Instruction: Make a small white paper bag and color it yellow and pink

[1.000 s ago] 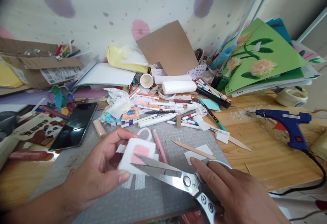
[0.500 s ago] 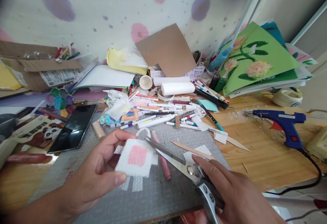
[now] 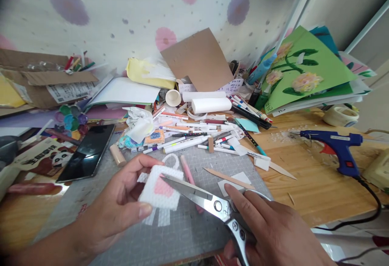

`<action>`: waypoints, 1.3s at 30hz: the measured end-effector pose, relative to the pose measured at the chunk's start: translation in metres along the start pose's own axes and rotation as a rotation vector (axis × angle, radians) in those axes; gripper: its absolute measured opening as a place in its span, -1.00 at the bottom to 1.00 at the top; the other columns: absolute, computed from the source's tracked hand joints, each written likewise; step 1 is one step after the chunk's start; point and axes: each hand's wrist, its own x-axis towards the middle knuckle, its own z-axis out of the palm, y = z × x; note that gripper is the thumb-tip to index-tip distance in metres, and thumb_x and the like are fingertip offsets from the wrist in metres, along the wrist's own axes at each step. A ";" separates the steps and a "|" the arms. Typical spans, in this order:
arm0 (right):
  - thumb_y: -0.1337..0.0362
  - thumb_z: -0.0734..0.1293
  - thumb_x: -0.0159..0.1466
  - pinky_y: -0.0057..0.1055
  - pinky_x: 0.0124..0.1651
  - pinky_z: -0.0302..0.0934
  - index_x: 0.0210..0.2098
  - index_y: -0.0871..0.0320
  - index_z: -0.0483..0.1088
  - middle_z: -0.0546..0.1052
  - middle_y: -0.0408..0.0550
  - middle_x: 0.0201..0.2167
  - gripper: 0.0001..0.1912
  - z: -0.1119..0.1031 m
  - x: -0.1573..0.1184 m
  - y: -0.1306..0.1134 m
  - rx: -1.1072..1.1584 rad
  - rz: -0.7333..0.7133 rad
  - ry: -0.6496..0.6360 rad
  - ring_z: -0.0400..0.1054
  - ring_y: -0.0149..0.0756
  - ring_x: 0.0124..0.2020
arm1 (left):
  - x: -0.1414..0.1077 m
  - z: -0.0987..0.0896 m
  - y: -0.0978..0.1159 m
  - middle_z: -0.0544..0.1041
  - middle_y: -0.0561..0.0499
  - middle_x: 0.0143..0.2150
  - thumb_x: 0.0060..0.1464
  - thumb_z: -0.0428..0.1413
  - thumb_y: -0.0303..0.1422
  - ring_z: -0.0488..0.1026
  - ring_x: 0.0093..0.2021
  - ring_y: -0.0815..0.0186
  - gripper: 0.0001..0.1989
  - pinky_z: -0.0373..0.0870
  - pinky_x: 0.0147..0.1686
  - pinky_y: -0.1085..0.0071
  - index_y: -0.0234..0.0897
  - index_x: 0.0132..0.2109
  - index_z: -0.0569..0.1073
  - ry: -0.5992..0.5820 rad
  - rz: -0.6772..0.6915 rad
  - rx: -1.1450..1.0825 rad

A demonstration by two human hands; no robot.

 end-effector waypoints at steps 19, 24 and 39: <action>0.23 0.30 0.13 -0.28 -0.43 0.45 0.21 0.11 0.10 0.56 0.10 -0.12 -0.34 -0.002 -0.011 0.008 0.096 0.064 -0.155 0.53 -0.10 -0.34 | -0.001 0.000 0.004 0.51 0.13 -0.29 -0.09 0.17 -0.51 0.42 -0.36 0.40 -0.64 0.25 -0.42 0.54 -0.15 -0.12 0.31 -0.012 0.087 0.121; 0.34 0.23 0.20 -0.37 -0.38 0.45 0.18 0.09 0.10 0.60 0.02 -0.16 -0.45 -0.002 -0.010 0.009 0.157 0.075 -0.171 0.55 -0.19 -0.36 | 0.003 -0.002 0.003 0.48 0.12 -0.33 -0.12 0.19 -0.49 0.40 -0.40 0.38 -0.64 0.24 -0.44 0.51 -0.16 -0.13 0.33 0.025 0.082 0.128; 0.14 0.30 0.20 -0.27 -0.31 0.49 0.13 0.08 0.13 0.56 0.06 -0.08 -0.47 -0.010 -0.009 0.023 0.017 0.156 -0.103 0.55 -0.14 -0.25 | 0.006 -0.009 -0.001 0.45 0.02 -0.18 -0.08 0.21 -0.43 0.40 -0.24 0.29 -0.59 0.28 -0.32 0.44 -0.16 -0.06 0.30 0.051 0.155 0.199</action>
